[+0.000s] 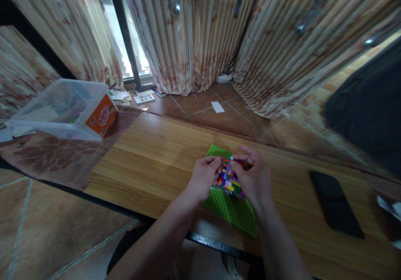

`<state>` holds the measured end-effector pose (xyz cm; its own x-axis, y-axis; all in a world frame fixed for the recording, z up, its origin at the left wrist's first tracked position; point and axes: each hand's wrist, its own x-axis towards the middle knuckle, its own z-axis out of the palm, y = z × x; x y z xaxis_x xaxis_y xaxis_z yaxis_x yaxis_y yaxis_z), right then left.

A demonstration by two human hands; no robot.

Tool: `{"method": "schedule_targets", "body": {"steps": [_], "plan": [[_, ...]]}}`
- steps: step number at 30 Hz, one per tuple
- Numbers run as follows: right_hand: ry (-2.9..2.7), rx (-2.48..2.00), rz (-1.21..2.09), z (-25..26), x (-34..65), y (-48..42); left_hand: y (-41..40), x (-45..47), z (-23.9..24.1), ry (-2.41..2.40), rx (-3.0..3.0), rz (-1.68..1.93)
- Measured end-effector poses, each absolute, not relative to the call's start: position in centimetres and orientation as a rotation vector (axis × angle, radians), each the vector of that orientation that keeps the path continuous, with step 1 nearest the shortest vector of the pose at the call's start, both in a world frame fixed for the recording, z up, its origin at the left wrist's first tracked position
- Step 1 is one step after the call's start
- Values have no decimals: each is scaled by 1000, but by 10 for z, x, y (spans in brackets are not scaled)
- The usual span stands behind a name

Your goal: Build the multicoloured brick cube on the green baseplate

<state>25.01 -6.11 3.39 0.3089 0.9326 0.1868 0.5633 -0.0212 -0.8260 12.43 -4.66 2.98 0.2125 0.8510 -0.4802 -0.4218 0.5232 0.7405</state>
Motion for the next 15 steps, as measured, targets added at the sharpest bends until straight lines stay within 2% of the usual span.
{"method": "schedule_targets", "body": {"steps": [10, 15], "plan": [[-1341, -1517, 624, 29, 254, -60, -52, 122, 24, 969, 494, 973], [-1222, -1560, 288, 38, 308, -67, -49, 112, 24, 976, 517, 951]]}}
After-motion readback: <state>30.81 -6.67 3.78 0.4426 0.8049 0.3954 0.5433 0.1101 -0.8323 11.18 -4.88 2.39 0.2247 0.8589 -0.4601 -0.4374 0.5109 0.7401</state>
